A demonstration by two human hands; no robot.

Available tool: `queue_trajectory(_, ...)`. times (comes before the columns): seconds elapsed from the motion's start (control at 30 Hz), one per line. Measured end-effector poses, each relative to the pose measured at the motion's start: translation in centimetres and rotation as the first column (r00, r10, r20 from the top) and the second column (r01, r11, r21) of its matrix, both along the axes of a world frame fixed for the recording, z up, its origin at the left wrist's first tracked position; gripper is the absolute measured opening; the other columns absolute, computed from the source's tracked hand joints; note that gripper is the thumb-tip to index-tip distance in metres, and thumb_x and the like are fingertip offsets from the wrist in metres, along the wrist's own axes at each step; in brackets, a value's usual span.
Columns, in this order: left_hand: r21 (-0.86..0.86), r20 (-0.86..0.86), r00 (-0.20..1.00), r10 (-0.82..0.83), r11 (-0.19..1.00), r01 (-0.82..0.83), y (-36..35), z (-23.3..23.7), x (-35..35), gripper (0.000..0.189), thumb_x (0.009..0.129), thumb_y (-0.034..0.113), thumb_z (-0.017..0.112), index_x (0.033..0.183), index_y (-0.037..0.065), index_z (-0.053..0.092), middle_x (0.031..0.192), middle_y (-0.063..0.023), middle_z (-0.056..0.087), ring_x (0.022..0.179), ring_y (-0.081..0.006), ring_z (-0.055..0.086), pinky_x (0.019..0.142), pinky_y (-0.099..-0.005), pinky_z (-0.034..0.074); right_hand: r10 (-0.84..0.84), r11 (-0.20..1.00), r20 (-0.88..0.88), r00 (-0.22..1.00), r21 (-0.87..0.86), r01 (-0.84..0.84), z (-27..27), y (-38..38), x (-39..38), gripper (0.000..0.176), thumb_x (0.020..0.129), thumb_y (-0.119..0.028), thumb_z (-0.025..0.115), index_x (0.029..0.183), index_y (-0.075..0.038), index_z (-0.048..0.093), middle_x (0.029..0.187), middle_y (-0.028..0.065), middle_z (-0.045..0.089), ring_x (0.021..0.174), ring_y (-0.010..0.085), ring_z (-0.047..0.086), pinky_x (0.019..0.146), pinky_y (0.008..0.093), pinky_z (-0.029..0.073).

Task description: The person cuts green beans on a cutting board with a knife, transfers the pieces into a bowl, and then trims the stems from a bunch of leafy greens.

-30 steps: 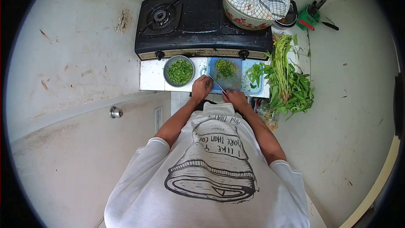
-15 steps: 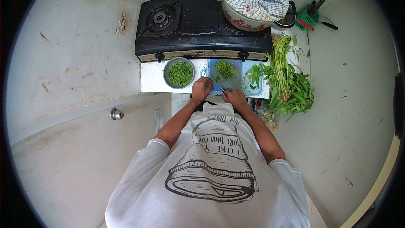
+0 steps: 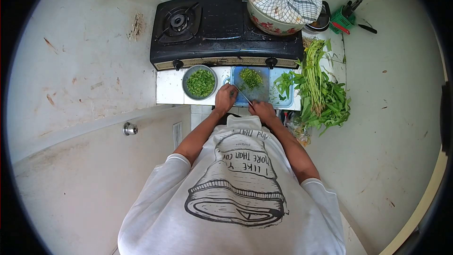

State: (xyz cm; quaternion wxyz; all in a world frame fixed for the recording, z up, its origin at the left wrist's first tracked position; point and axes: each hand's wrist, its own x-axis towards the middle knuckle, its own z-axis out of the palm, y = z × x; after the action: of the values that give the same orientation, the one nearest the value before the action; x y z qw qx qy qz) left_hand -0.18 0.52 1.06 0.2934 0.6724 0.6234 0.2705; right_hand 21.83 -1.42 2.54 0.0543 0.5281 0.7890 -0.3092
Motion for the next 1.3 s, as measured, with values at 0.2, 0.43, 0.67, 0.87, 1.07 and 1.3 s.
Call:
queue_trajectory(0.2,0.063,-0.047,0.998,-0.044,0.997,0.047,-0.3,0.1,0.0,0.012,0.086,0.009,0.069,0.097,0.004,0.071,0.096,-0.0156,0.065,0.091,-0.0377,0.065,0.081,-0.0471,0.053,-0.037,0.999,-0.024,0.999,0.034,0.038,0.3,0.6,-1.1,0.037,0.098,-0.037,0.056,0.098,-0.002,0.068,0.085,0.0231,0.074,0.08,0.0402,0.073,0.075,0.0512,0.058)
queue_trajectory(0.43,0.001,0.021,1.0,-0.006,1.0,0.006,-0.5,-0.4,-0.2,0.012,0.085,0.008,0.069,0.096,0.004,0.072,0.091,-0.0147,0.066,0.088,-0.0361,0.066,0.08,-0.0453,0.053,-0.078,0.997,-0.02,0.997,0.007,0.078,-0.4,0.0,-0.1,0.039,0.098,-0.039,0.055,0.098,-0.002,0.069,0.084,0.024,0.073,0.081,0.0432,0.072,0.078,0.0528,0.058)
queue_trajectory(0.67,0.019,0.069,0.997,0.022,1.0,-0.024,-0.3,-0.5,-0.1,0.01,0.085,0.008,0.069,0.095,0.004,0.072,0.088,-0.0142,0.067,0.083,-0.0362,0.068,0.077,-0.046,0.054,-0.049,0.999,-0.009,0.999,0.003,0.049,0.1,0.0,-0.3,0.039,0.099,-0.039,0.055,0.098,-0.002,0.068,0.082,0.0244,0.073,0.078,0.0425,0.073,0.075,0.0536,0.058)
queue_trajectory(0.87,0.013,0.024,1.0,0.012,1.0,-0.013,-0.3,0.3,-0.1,0.01,0.085,0.008,0.069,0.093,0.004,0.071,0.088,-0.0151,0.066,0.084,-0.0375,0.067,0.076,-0.0467,0.053,-0.009,0.999,-0.022,1.0,0.034,0.01,-0.5,-0.2,-0.6,0.038,0.097,-0.037,0.057,0.099,0.0,0.067,0.079,0.0233,0.073,0.075,0.0413,0.073,0.072,0.0537,0.058)
queue_trajectory(1.07,0.0,0.003,1.0,0.027,1.0,-0.027,-0.4,-0.1,0.0,0.008,0.085,0.007,0.069,0.092,0.003,0.07,0.088,-0.0158,0.067,0.084,-0.0374,0.067,0.076,-0.0468,0.053,-0.017,0.995,-0.042,0.999,0.093,0.021,-0.5,0.1,-1.3,0.035,0.096,-0.034,0.059,0.099,0.0,0.067,0.079,0.0236,0.073,0.074,0.0411,0.073,0.072,0.0526,0.059)
queue_trajectory(1.3,-0.041,0.083,0.994,0.067,0.997,-0.064,-0.5,0.1,0.0,0.006,0.085,0.006,0.071,0.091,0.002,0.071,0.09,-0.0143,0.071,0.081,-0.0317,0.072,0.075,-0.0419,0.056,-0.055,0.998,-0.004,0.998,0.03,0.056,-0.7,-0.1,-0.3,0.037,0.098,-0.036,0.057,0.099,0.0,0.067,0.08,0.0254,0.072,0.077,0.0435,0.073,0.074,0.0537,0.058)
